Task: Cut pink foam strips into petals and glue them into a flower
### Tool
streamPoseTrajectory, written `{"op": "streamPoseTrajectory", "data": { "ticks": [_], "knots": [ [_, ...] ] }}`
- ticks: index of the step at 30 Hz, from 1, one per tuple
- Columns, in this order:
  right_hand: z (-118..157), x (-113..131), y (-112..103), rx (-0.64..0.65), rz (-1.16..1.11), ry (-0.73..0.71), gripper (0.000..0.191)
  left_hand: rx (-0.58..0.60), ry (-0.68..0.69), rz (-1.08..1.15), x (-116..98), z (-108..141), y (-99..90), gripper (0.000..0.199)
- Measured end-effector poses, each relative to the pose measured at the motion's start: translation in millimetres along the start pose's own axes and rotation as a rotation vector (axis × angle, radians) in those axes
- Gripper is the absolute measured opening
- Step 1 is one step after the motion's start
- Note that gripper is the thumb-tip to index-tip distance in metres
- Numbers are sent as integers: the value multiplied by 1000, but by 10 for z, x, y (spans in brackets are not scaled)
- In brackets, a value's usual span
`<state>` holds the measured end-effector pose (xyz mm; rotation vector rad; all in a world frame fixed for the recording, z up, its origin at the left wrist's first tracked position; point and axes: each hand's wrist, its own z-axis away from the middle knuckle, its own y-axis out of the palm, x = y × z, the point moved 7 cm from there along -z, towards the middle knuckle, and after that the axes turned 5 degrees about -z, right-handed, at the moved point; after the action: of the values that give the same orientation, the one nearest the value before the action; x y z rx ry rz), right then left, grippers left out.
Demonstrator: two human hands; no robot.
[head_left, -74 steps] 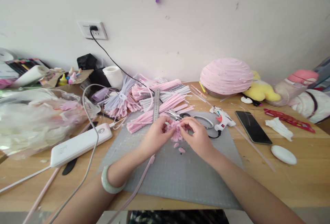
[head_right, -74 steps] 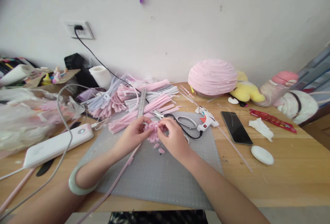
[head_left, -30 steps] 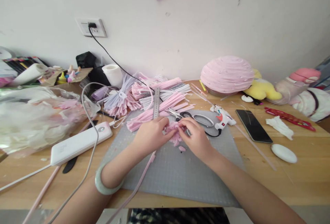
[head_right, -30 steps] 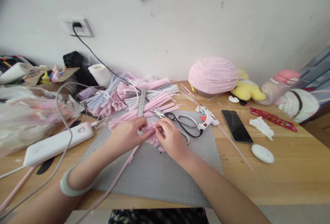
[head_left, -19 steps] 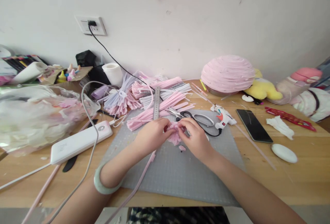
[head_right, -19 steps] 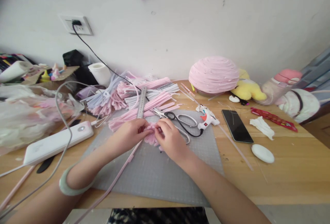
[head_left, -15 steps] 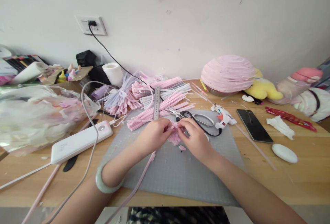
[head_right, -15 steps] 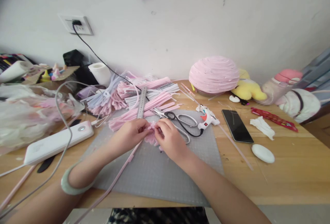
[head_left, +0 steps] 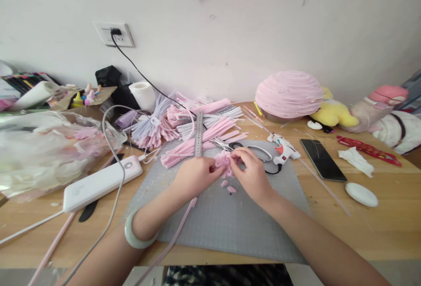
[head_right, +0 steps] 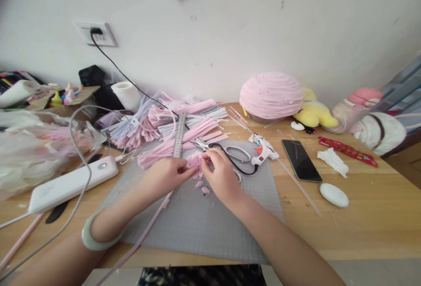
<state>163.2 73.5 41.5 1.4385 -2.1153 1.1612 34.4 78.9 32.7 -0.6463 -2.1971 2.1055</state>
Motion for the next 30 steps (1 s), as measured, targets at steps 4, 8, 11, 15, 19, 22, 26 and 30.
{"op": "streamPoseTrajectory", "data": {
  "ticks": [4,8,11,15,19,22,26,30],
  "knots": [
    [7,7,13,3,-7,2,11,-23,22,53,-26,0,1,37],
    [19,-13,40,16,-19,16,10,-65,105,89,-88,15,2,28],
    [20,-41,48,20,-30,34,9,-65,117,105,-88,11,3,27],
    [0,-100,29,8,-73,87,8,-49,44,172,20,-35,-21,37],
    [-12,-113,25,12,-103,103,8,-78,-67,217,172,-73,-36,41],
    [-6,-104,28,13,-99,101,8,25,-36,251,158,-84,56,41],
    [6,-118,44,18,-119,121,8,125,25,370,80,-86,118,36],
    [13,-143,76,37,-167,161,7,127,53,486,57,-93,119,31]
  ]
}}
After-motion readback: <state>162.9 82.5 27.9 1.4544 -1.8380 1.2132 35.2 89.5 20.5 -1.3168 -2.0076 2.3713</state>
